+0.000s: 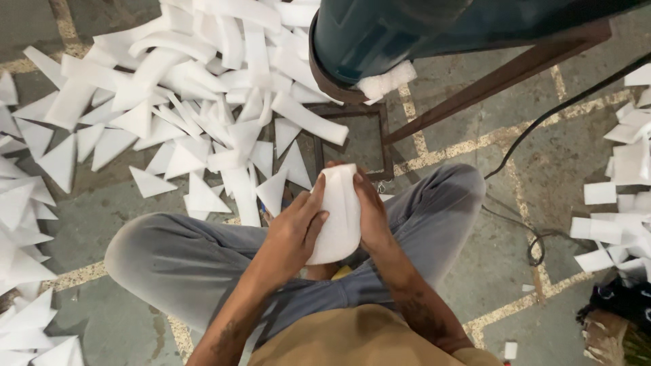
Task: The person sits on the floor and repeatedly feeds white foam sheets into a stationary cutting machine. The machine slices the foam into strips, which accumulate on the floor around the person.
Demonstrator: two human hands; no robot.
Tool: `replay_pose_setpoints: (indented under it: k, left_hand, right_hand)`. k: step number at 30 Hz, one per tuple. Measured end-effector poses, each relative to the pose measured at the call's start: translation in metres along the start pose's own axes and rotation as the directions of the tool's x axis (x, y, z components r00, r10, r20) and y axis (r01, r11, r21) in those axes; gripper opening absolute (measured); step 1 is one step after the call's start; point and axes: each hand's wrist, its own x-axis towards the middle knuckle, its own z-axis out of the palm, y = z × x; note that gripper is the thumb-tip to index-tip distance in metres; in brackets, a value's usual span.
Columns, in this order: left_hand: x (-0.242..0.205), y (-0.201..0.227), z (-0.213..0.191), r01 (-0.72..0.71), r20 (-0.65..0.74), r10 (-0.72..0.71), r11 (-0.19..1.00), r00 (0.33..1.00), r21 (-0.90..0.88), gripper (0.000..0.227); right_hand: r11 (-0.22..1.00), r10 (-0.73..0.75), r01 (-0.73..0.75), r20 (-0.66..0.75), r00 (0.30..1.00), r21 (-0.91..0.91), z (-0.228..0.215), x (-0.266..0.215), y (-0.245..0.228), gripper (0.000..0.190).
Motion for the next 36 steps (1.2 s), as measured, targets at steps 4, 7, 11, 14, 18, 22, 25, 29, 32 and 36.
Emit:
replay_pose_setpoints:
  k: [4,7,11,14,18,22,25,29,32,36]
  left_hand:
    - [0.017,-0.008,-0.006,0.016,-0.005,-0.016,1.0,1.0,0.006,0.059]
    - [0.036,-0.014,-0.017,-0.019,-0.016,0.019,1.0,1.0,-0.005,0.059]
    - [0.065,-0.019,-0.033,-0.015,-0.02,0.014,0.998,1.0,-0.057,0.058]
    - [0.085,-0.02,-0.043,-0.017,-0.047,0.015,0.999,0.999,-0.051,0.056]
    - [0.1,-0.016,-0.052,-0.077,-0.089,0.068,0.992,0.994,-0.095,0.053]
    - [0.105,-0.016,-0.051,0.001,-0.088,-0.006,0.998,0.996,-0.057,0.054]
    - [0.097,-0.018,-0.042,-0.038,-0.093,0.04,0.999,0.995,0.02,0.055]
    - [0.071,-0.017,-0.023,-0.095,-0.053,0.106,0.979,0.993,0.18,0.055]
    - [0.048,-0.019,-0.011,-0.164,0.028,0.162,0.97,0.986,0.18,0.056]
    - [0.025,-0.022,0.002,-0.263,0.047,0.259,0.944,0.965,0.199,0.056]
  right_hand:
    - [0.992,0.035,-0.036,0.01,0.999,0.122,0.001,0.022,0.0,0.047]
    - [0.98,0.071,-0.072,0.011,0.997,0.187,0.006,0.048,-0.004,0.045]
    - [0.981,0.009,-0.029,0.1,0.995,0.194,0.003,0.087,-0.008,0.046]
    - [0.982,0.058,-0.057,0.003,0.998,0.179,-0.003,0.117,-0.003,0.049]
    - [0.98,0.136,-0.119,-0.096,0.986,0.16,-0.022,0.149,0.01,0.051]
    - [0.986,0.144,-0.134,-0.113,0.983,0.095,-0.04,0.16,0.024,0.053]
    - [0.995,0.095,-0.098,-0.119,0.988,-0.023,-0.043,0.143,0.028,0.055]
    - [0.844,-0.277,0.242,-0.003,0.961,-0.479,-0.025,0.094,0.019,0.057]
    - [0.6,-0.491,0.448,0.138,0.86,-0.662,-0.012,0.046,0.01,0.058]
    - [0.577,-0.511,0.44,0.116,0.852,-0.688,-0.001,0.01,0.003,0.059]
